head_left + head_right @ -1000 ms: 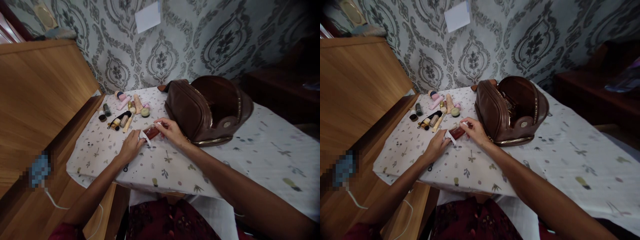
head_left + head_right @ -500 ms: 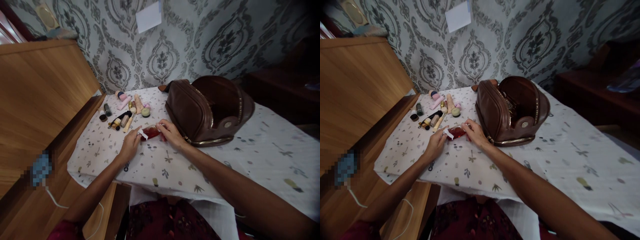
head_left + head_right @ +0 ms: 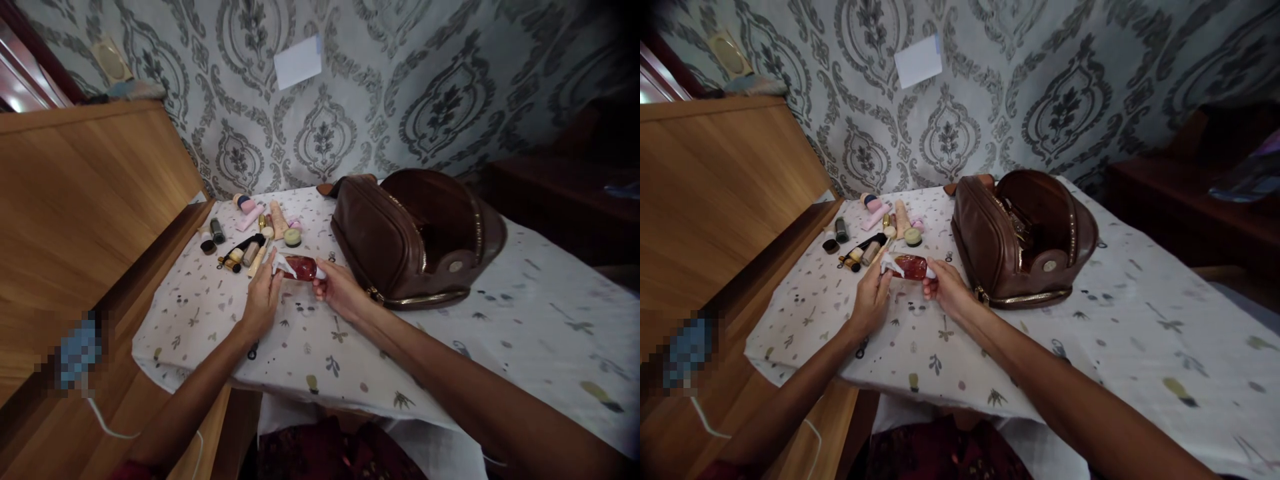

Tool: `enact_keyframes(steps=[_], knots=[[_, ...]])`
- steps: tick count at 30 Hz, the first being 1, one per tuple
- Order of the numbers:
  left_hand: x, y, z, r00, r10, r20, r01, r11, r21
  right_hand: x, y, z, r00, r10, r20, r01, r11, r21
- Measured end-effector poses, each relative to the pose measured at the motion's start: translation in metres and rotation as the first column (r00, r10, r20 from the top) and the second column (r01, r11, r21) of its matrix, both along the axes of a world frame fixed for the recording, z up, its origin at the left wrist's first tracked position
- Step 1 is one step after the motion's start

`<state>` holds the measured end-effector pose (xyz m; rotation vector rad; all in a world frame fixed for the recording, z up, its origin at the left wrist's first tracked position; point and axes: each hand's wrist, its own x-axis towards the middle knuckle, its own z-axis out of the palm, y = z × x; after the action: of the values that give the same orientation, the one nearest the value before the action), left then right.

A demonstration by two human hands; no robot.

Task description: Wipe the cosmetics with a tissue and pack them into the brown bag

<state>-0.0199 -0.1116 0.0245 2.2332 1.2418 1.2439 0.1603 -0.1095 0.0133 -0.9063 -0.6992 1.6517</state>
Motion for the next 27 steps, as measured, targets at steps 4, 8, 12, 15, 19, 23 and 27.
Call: enact_keyframes(steps=[4,8,12,15,19,23,27], knots=[[-0.001,0.003,0.007,0.997,0.041,0.066,-0.040,0.999,-0.018,-0.004,-0.006,0.005,0.997,0.056,-0.045,-0.055,0.998,0.028],[0.005,0.005,0.009,0.985,0.064,0.162,-0.045,0.992,-0.122,-0.005,-0.010,0.006,0.999,0.000,0.052,-0.009,0.985,0.171],[0.018,0.006,0.010,0.916,0.118,0.384,0.017,0.944,-0.329,-0.003,-0.015,0.009,0.922,-0.200,0.331,0.051,0.911,0.409],[0.030,0.003,0.016,0.787,0.195,0.585,0.114,0.886,-0.449,-0.003,-0.020,0.011,0.796,-0.350,0.494,0.033,0.839,0.542],[0.046,-0.006,0.027,0.641,0.297,0.708,0.210,0.819,-0.534,-0.003,-0.024,0.013,0.718,-0.445,0.536,0.038,0.793,0.608],[0.058,-0.016,0.031,0.636,0.250,0.730,0.336,0.762,-0.554,-0.001,-0.026,0.017,0.676,-0.502,0.540,0.033,0.752,0.658],[0.062,-0.024,0.035,0.750,0.160,0.642,0.325,0.756,-0.568,0.012,-0.034,0.035,0.624,-0.568,0.537,0.007,0.691,0.723]])
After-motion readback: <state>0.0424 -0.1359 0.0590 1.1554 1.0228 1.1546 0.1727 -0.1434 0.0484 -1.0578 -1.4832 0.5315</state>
